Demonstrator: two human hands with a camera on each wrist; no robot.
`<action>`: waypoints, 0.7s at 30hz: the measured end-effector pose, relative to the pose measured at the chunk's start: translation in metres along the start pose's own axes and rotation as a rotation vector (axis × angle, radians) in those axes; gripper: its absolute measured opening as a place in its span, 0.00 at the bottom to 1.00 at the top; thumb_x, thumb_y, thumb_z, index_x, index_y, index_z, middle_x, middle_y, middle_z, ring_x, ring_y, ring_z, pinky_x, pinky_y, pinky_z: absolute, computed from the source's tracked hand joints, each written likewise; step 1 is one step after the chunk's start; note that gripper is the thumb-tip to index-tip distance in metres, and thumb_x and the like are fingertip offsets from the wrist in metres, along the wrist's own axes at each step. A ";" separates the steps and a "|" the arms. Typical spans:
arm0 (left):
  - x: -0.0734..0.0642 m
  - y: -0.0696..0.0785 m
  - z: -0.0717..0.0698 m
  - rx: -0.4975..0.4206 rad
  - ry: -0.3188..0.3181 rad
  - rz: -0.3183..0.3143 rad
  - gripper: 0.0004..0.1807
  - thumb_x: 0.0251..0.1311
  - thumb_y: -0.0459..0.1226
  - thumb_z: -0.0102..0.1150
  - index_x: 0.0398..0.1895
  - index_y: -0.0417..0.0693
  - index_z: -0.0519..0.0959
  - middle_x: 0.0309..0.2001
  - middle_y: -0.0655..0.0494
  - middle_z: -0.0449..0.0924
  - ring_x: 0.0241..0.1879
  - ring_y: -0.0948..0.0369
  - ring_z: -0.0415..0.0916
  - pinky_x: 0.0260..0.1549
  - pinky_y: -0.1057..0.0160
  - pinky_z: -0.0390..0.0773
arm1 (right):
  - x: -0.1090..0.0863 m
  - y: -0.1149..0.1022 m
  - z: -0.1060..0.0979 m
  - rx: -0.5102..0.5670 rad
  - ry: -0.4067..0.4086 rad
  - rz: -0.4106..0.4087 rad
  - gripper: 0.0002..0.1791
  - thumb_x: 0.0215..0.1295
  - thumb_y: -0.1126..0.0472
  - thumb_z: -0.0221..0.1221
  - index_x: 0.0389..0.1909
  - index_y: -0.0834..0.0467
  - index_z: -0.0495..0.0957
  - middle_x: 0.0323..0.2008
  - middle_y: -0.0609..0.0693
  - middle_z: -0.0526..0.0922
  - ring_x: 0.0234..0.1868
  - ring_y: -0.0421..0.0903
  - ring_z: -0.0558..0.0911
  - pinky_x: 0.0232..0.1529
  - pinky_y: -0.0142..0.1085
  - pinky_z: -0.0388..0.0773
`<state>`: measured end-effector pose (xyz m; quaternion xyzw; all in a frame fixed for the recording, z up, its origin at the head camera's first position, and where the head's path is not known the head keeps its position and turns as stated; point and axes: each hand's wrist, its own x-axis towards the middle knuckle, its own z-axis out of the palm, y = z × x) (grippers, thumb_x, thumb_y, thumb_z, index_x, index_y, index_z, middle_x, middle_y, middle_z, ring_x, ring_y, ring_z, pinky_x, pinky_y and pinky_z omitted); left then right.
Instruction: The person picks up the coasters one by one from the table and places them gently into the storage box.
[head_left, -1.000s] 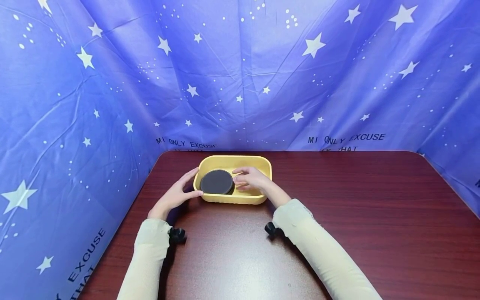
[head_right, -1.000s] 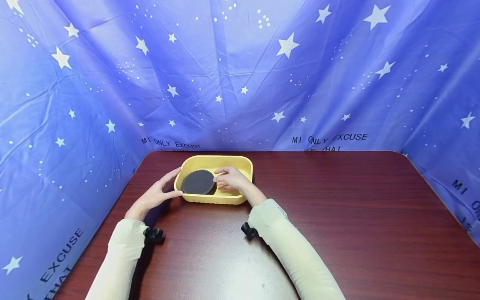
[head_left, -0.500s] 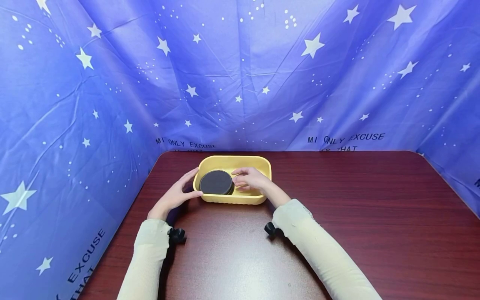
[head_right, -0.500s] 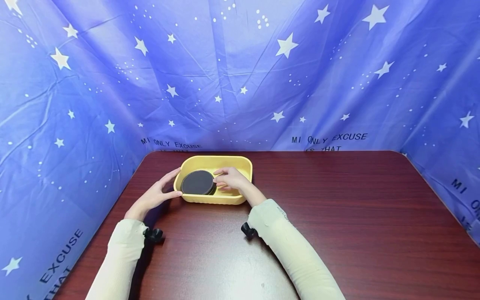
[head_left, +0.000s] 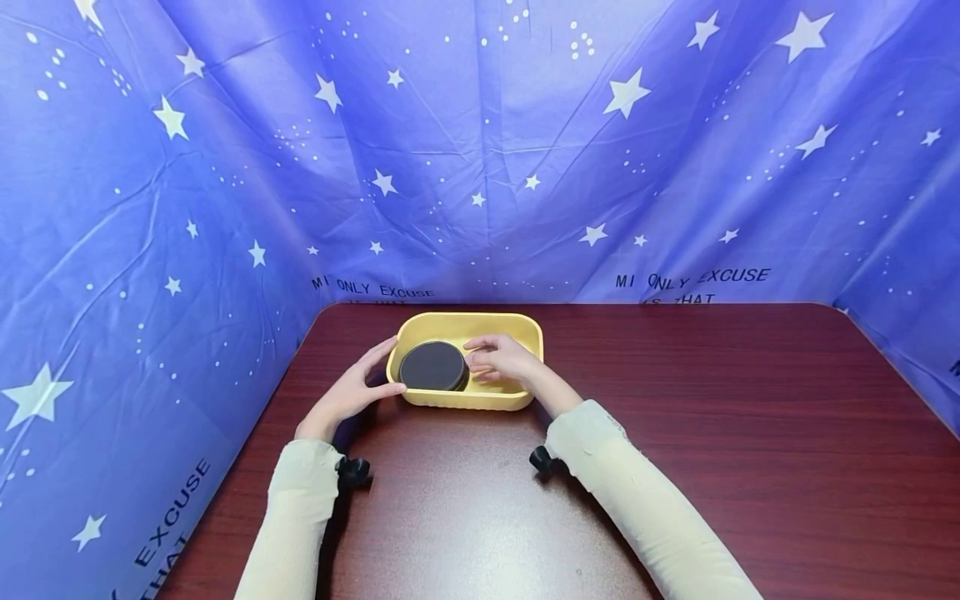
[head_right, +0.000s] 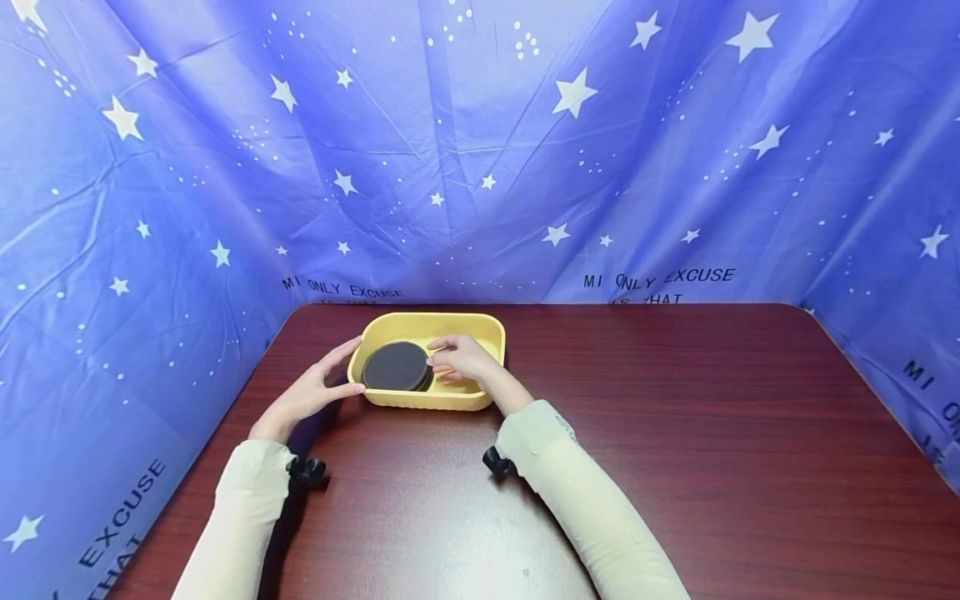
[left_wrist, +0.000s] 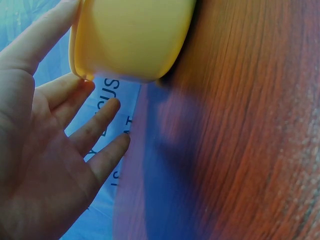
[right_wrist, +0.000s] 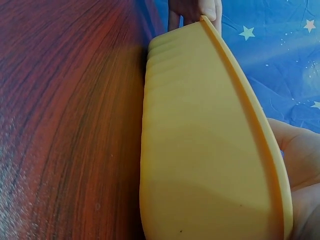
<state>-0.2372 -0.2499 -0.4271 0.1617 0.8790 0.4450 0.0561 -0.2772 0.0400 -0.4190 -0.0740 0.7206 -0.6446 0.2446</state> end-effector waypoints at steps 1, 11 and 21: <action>0.002 -0.005 0.000 -0.004 0.003 0.003 0.46 0.60 0.38 0.68 0.79 0.48 0.54 0.80 0.46 0.50 0.78 0.43 0.47 0.73 0.35 0.53 | 0.000 0.000 0.000 0.002 0.002 -0.002 0.24 0.71 0.70 0.54 0.66 0.69 0.68 0.55 0.64 0.78 0.49 0.57 0.84 0.58 0.48 0.81; -0.001 0.004 0.001 -0.017 -0.004 -0.011 0.46 0.61 0.37 0.67 0.79 0.47 0.54 0.80 0.46 0.49 0.79 0.44 0.46 0.74 0.35 0.52 | -0.007 -0.006 -0.003 0.025 -0.014 -0.046 0.25 0.70 0.70 0.54 0.67 0.70 0.67 0.53 0.65 0.78 0.53 0.62 0.82 0.60 0.54 0.78; -0.002 0.007 0.000 0.001 0.001 -0.002 0.46 0.61 0.37 0.67 0.79 0.45 0.54 0.79 0.44 0.50 0.78 0.42 0.46 0.73 0.35 0.53 | -0.016 -0.013 -0.007 0.009 -0.021 -0.115 0.25 0.69 0.71 0.53 0.67 0.71 0.66 0.58 0.71 0.75 0.57 0.66 0.78 0.64 0.56 0.74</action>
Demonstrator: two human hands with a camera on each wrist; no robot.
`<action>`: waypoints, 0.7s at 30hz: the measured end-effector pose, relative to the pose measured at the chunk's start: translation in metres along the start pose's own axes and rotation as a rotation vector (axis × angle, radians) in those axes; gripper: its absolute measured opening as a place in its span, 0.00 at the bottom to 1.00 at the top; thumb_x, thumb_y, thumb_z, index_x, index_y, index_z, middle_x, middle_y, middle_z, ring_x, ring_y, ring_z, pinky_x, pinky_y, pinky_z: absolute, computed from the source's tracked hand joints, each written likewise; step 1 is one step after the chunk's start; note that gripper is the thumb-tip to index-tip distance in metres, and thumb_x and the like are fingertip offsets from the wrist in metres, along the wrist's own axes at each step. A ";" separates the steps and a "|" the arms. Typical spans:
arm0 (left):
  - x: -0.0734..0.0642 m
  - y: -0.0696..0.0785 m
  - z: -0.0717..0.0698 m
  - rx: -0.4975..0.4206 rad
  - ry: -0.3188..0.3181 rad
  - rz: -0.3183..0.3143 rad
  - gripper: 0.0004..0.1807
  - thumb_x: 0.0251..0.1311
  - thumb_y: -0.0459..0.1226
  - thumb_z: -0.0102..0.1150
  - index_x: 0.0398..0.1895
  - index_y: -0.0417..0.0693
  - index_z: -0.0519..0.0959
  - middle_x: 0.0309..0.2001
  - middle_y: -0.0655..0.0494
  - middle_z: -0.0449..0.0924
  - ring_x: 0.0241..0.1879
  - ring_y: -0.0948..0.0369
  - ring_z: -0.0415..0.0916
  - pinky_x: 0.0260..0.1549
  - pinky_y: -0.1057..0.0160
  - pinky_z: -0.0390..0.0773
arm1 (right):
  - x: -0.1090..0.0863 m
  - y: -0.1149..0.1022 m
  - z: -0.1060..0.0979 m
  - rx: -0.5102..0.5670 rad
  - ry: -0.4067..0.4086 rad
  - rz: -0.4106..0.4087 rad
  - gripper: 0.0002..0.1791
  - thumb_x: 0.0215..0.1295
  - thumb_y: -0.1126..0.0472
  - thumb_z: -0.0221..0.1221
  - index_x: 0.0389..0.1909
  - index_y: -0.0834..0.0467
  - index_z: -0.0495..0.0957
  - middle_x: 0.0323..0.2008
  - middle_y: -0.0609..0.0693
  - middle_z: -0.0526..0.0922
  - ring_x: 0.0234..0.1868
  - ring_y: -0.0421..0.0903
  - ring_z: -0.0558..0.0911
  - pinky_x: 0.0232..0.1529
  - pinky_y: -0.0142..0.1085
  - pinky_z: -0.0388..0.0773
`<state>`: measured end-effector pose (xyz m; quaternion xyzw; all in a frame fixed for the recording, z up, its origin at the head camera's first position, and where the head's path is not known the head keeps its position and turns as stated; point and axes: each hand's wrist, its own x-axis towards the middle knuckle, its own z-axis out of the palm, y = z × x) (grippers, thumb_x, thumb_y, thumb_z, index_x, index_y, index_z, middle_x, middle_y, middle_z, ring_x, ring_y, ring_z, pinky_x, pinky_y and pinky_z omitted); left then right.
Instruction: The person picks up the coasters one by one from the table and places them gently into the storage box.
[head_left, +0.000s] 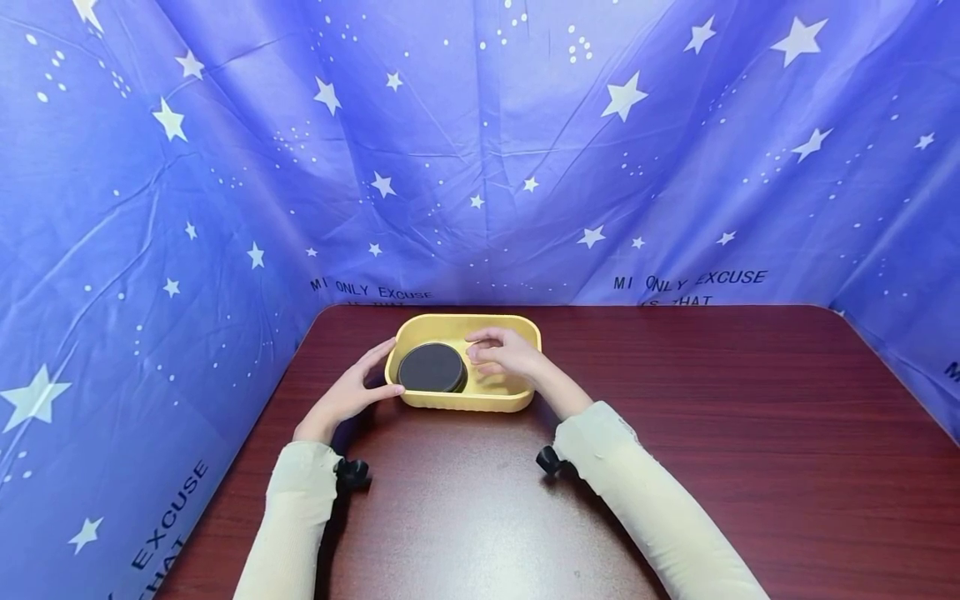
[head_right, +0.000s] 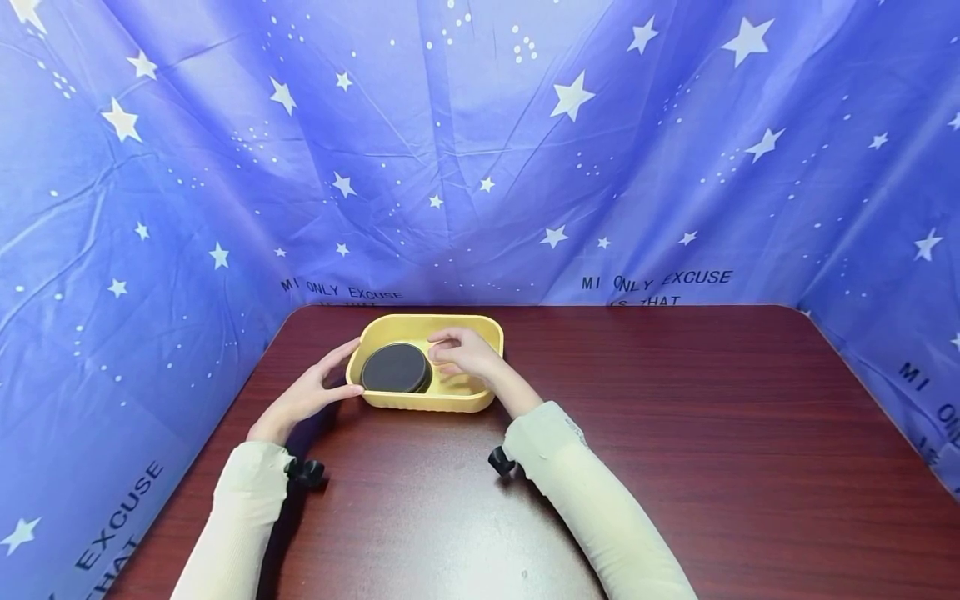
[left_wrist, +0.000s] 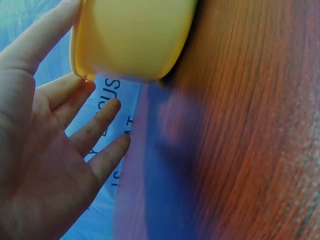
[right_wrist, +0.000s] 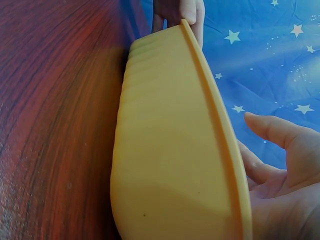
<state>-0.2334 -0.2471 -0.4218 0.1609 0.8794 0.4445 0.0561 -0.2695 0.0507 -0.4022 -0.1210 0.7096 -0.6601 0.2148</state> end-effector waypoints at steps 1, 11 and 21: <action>0.001 -0.005 0.001 0.001 0.002 0.002 0.46 0.61 0.37 0.68 0.79 0.46 0.54 0.80 0.45 0.50 0.78 0.43 0.46 0.73 0.35 0.54 | -0.001 0.000 -0.001 -0.003 0.000 -0.006 0.25 0.69 0.71 0.53 0.67 0.71 0.67 0.58 0.71 0.76 0.57 0.65 0.79 0.64 0.55 0.74; 0.004 -0.017 0.001 0.004 0.005 -0.001 0.47 0.60 0.41 0.69 0.79 0.52 0.54 0.80 0.50 0.50 0.79 0.45 0.47 0.73 0.37 0.54 | -0.014 -0.006 -0.006 0.004 -0.002 -0.042 0.26 0.68 0.70 0.56 0.66 0.71 0.68 0.59 0.71 0.76 0.42 0.37 0.81 0.62 0.51 0.78; 0.001 -0.002 0.000 0.007 -0.005 -0.008 0.46 0.61 0.37 0.68 0.79 0.43 0.53 0.79 0.43 0.50 0.78 0.41 0.47 0.72 0.35 0.54 | -0.027 -0.009 -0.016 -0.012 -0.017 -0.081 0.27 0.69 0.68 0.57 0.67 0.70 0.67 0.59 0.70 0.76 0.56 0.55 0.81 0.63 0.53 0.76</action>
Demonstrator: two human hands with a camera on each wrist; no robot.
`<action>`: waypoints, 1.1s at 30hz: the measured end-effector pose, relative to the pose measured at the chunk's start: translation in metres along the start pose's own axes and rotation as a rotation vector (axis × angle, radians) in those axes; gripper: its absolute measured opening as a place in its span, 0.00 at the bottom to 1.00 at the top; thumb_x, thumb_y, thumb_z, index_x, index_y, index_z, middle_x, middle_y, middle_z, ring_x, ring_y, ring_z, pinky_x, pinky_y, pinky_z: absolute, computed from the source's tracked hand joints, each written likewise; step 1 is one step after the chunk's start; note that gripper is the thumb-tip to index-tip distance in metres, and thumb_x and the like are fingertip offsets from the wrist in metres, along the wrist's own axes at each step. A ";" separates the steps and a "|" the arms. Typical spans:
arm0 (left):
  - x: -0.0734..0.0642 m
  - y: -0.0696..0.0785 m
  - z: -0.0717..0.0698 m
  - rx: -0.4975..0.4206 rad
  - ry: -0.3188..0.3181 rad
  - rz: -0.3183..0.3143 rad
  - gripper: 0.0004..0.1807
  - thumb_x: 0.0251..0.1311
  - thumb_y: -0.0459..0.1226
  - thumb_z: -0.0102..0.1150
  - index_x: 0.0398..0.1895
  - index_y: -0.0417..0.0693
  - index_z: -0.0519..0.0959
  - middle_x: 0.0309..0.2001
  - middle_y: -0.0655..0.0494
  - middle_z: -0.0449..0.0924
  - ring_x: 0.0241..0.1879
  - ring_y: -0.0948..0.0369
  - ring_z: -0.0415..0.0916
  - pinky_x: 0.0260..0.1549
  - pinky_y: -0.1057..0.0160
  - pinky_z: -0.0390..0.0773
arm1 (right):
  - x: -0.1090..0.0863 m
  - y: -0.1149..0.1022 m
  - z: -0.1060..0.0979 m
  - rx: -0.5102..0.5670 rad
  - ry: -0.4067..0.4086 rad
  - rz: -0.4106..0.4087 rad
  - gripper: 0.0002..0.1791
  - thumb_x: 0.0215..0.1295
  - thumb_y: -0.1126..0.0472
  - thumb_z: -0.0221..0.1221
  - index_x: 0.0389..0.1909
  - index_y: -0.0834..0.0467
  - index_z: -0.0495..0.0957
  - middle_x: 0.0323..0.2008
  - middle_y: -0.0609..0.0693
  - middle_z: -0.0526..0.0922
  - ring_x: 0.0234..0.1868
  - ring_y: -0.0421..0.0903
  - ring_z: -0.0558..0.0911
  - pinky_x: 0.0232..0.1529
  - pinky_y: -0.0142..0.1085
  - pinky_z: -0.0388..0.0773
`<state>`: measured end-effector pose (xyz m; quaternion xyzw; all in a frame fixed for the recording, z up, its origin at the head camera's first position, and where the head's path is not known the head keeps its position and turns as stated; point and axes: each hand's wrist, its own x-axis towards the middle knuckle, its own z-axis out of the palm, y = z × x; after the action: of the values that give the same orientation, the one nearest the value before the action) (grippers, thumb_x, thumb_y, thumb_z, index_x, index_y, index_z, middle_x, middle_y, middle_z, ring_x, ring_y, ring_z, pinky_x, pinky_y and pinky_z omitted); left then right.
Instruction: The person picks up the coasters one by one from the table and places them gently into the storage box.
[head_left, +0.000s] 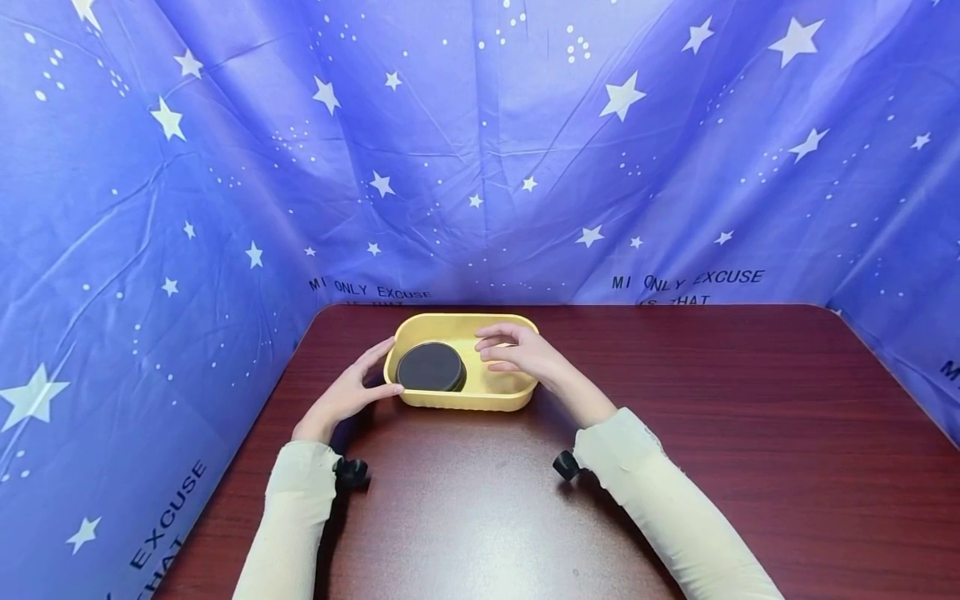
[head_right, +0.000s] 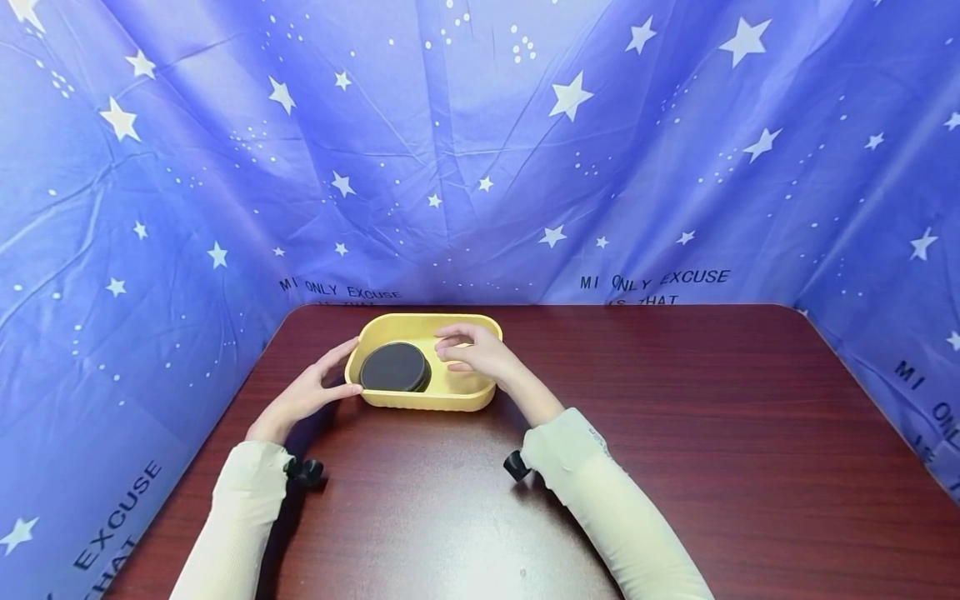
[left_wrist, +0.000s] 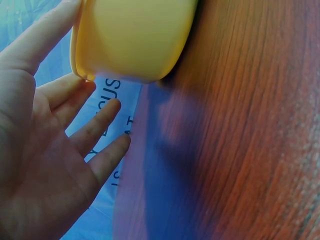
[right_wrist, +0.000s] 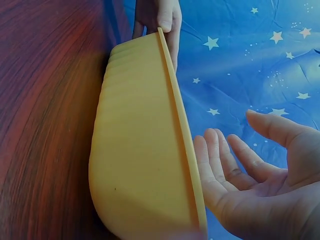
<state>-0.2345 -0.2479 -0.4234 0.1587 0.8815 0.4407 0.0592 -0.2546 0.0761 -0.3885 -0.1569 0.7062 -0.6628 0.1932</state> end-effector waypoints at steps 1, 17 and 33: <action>0.002 -0.004 0.001 0.000 0.003 -0.002 0.47 0.61 0.37 0.68 0.79 0.45 0.53 0.80 0.44 0.49 0.78 0.42 0.47 0.73 0.35 0.54 | -0.001 0.000 -0.002 -0.001 0.002 -0.002 0.27 0.69 0.68 0.57 0.67 0.70 0.67 0.59 0.70 0.76 0.57 0.56 0.81 0.63 0.53 0.76; 0.007 -0.012 -0.003 0.098 0.007 0.018 0.47 0.57 0.46 0.71 0.78 0.51 0.57 0.80 0.48 0.51 0.77 0.46 0.52 0.73 0.37 0.54 | -0.031 0.002 -0.039 -0.010 0.039 -0.046 0.26 0.71 0.69 0.54 0.68 0.71 0.65 0.62 0.76 0.71 0.51 0.43 0.83 0.54 0.38 0.83; 0.008 -0.006 -0.003 0.063 0.009 0.027 0.51 0.56 0.42 0.72 0.79 0.44 0.53 0.79 0.45 0.52 0.73 0.45 0.62 0.72 0.40 0.61 | -0.063 -0.011 -0.086 0.001 0.114 -0.069 0.26 0.73 0.70 0.52 0.69 0.73 0.61 0.46 0.44 0.83 0.46 0.34 0.85 0.55 0.39 0.83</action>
<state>-0.2445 -0.2511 -0.4261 0.1705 0.8929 0.4143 0.0443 -0.2413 0.1802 -0.3698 -0.1429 0.7098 -0.6774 0.1300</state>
